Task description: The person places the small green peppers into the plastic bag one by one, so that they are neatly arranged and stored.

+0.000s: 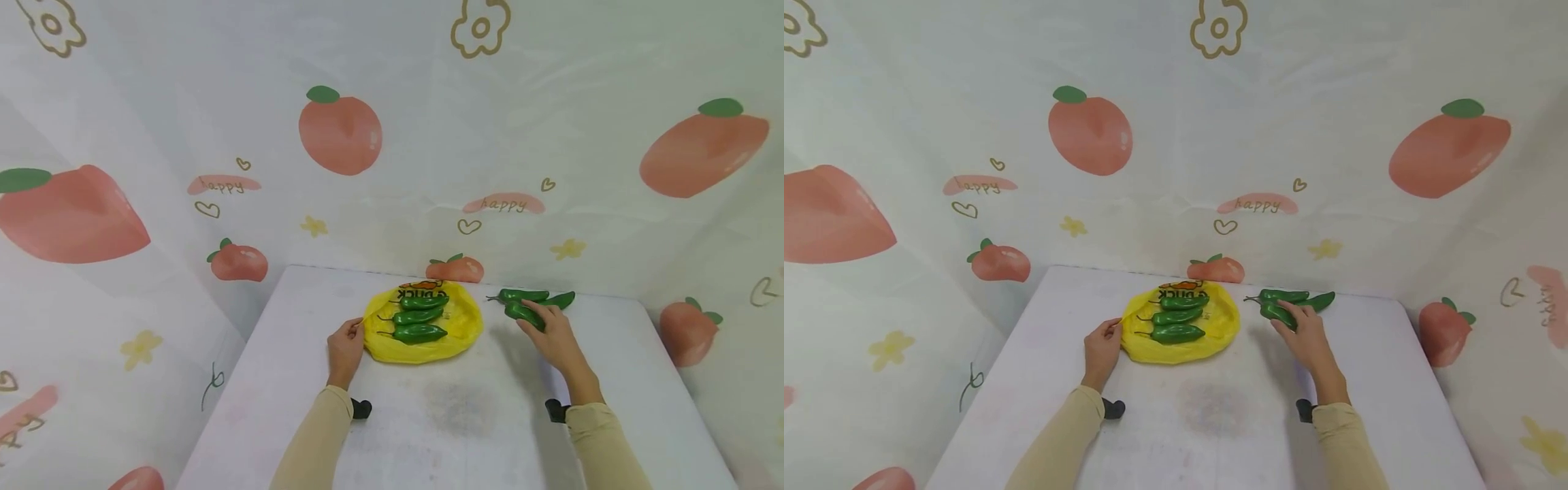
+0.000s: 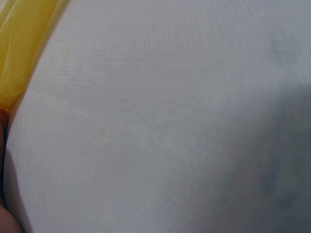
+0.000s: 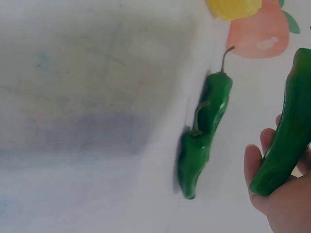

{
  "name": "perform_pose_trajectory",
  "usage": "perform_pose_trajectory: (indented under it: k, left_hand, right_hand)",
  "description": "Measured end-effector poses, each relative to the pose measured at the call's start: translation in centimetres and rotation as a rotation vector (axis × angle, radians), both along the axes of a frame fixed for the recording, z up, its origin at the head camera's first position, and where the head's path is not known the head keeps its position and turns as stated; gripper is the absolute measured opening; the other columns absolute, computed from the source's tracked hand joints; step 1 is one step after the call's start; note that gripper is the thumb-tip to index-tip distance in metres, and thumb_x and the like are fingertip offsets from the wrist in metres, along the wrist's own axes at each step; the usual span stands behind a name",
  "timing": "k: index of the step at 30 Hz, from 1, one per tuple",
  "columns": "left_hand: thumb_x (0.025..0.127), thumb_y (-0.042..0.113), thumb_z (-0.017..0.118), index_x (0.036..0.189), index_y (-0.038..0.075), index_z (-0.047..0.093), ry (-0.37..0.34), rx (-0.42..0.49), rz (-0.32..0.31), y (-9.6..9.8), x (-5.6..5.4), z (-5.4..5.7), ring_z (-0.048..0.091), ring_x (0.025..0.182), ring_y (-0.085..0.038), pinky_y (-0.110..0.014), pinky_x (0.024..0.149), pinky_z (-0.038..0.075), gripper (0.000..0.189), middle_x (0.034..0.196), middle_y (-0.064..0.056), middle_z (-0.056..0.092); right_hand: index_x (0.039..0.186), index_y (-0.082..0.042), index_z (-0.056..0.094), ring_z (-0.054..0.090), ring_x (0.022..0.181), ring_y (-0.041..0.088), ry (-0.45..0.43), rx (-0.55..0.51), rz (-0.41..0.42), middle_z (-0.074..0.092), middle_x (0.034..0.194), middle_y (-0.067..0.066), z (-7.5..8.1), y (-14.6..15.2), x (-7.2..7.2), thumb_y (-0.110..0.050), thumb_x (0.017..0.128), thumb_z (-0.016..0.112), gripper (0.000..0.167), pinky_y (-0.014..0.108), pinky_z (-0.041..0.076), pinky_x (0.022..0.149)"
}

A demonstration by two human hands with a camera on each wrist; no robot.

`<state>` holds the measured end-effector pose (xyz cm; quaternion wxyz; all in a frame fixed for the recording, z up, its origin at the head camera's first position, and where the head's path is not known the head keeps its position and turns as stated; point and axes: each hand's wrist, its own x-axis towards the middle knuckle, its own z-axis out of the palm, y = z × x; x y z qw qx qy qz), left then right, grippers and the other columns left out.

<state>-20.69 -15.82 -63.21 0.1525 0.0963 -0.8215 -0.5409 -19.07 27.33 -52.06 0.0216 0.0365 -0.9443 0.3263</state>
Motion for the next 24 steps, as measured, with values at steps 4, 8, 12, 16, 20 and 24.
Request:
perform_pose_trajectory:
  k: [4, 8, 12, 16, 20, 24]
  left_hand:
    - [0.099, 0.021, 0.066, 0.114, 0.013, 0.077, 0.009, -0.007, 0.000, -0.2, 0.0, -0.4, 0.063, 0.068, -0.010, -0.017, 0.062, 0.051, 0.020, 0.088, -0.007, 0.076]
    - [0.099, 0.021, 0.065, 0.114, 0.012, 0.077, 0.024, -0.011, 0.000, -0.2, -0.1, -0.5, 0.063, 0.068, -0.010, -0.018, 0.061, 0.051, 0.021, 0.088, -0.008, 0.076]
    - [0.099, 0.022, 0.065, 0.113, 0.013, 0.077, 0.012, -0.003, 0.001, -0.1, -0.1, -0.3, 0.062, 0.068, -0.012, -0.019, 0.061, 0.051, 0.021, 0.088, -0.008, 0.076]
    - [0.100, 0.022, 0.065, 0.113, 0.013, 0.077, -0.010, -0.001, 0.007, -0.1, 0.0, -0.1, 0.062, 0.067, -0.012, -0.019, 0.060, 0.050, 0.021, 0.088, -0.008, 0.076]
    - [0.099, 0.021, 0.065, 0.113, 0.013, 0.078, -0.016, 0.003, 0.015, 0.0, 0.1, 0.1, 0.061, 0.067, -0.012, -0.018, 0.061, 0.050, 0.020, 0.088, -0.007, 0.076]
    - [0.099, 0.021, 0.066, 0.113, 0.013, 0.078, -0.018, 0.000, 0.016, 0.1, 0.2, 0.3, 0.061, 0.068, -0.011, -0.018, 0.060, 0.050, 0.020, 0.088, -0.007, 0.076]
  right_hand:
    - [0.144, -0.003, 0.053, 0.045, 0.127, 0.054, 0.037, -0.014, -0.008, 0.047, 0.138, 0.033, 0.1, -0.4, -0.2, -0.029, 0.099, 0.067, 0.054, 0.068, 0.038, 0.102]
    - [0.140, -0.003, 0.057, 0.049, 0.122, 0.050, 0.081, -0.027, -0.004, 0.053, 0.135, 0.032, 0.2, -0.7, -0.5, -0.023, 0.095, 0.072, 0.051, 0.063, 0.041, 0.098]
    - [0.138, -0.006, 0.060, 0.048, 0.120, 0.051, 0.091, -0.006, -0.011, 0.056, 0.134, 0.030, 0.3, -1.3, -0.7, -0.024, 0.094, 0.074, 0.050, 0.062, 0.037, 0.091]
    - [0.141, -0.010, 0.059, 0.043, 0.123, 0.052, 0.039, -0.017, -0.014, 0.054, 0.140, 0.028, 0.6, -2.0, -1.0, -0.027, 0.095, 0.073, 0.051, 0.069, 0.029, 0.093]
    - [0.142, -0.010, 0.057, 0.041, 0.124, 0.049, -0.012, -0.029, 0.005, 0.051, 0.145, 0.027, 0.7, -2.9, -1.3, -0.028, 0.096, 0.071, 0.052, 0.071, 0.027, 0.097]
    - [0.143, -0.010, 0.056, 0.041, 0.124, 0.048, -0.024, -0.017, 0.035, 0.050, 0.145, 0.026, 0.8, -3.5, -1.6, -0.027, 0.096, 0.070, 0.052, 0.068, 0.031, 0.098]
